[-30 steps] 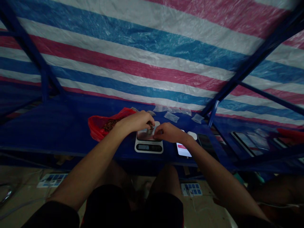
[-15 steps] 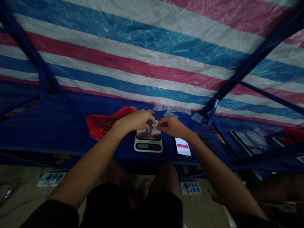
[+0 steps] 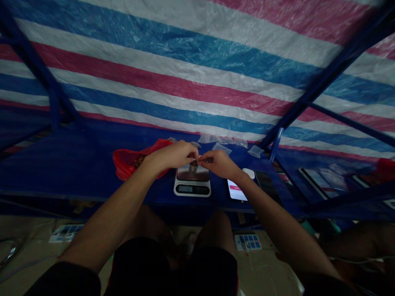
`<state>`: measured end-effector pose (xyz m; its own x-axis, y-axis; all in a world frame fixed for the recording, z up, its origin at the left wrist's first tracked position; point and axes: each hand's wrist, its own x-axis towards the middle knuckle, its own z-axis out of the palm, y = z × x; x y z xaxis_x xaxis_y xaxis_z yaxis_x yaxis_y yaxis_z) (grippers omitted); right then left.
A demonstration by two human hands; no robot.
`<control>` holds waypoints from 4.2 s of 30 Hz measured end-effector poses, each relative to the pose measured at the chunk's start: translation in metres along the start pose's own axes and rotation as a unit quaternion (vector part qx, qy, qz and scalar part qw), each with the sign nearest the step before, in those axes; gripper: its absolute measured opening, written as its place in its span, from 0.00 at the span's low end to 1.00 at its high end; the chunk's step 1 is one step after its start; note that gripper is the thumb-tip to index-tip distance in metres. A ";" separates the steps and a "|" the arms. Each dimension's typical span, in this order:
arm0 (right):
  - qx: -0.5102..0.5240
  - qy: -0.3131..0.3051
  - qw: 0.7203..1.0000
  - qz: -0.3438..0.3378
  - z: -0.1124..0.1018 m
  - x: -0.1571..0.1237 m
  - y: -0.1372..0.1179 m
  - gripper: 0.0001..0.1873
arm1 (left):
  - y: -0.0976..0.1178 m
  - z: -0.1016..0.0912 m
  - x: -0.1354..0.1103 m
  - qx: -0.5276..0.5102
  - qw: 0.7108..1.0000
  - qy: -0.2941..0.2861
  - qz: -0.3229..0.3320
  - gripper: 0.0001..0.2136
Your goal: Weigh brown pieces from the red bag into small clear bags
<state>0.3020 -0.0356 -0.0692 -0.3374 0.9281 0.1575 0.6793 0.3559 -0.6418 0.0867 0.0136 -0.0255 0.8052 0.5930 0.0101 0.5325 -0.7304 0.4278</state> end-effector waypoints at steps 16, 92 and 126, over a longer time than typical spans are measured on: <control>0.011 0.018 1.000 0.001 -0.001 -0.005 0.005 0.14 | -0.008 0.013 0.002 -0.083 0.995 0.031 0.036 0.14; 0.030 0.065 0.997 0.018 -0.016 -0.015 0.012 0.13 | -0.009 0.014 -0.002 -0.067 0.989 0.120 0.052 0.10; -0.170 0.113 0.973 0.107 -0.029 0.046 0.101 0.31 | -0.044 0.116 -0.108 -0.086 0.913 0.393 -0.062 0.09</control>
<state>0.3737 0.0464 -0.1055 -0.0377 0.9718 0.2329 0.9074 0.1309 -0.3993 0.0067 -0.0581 -0.1503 0.2695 0.7776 0.5681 0.5033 -0.6167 0.6053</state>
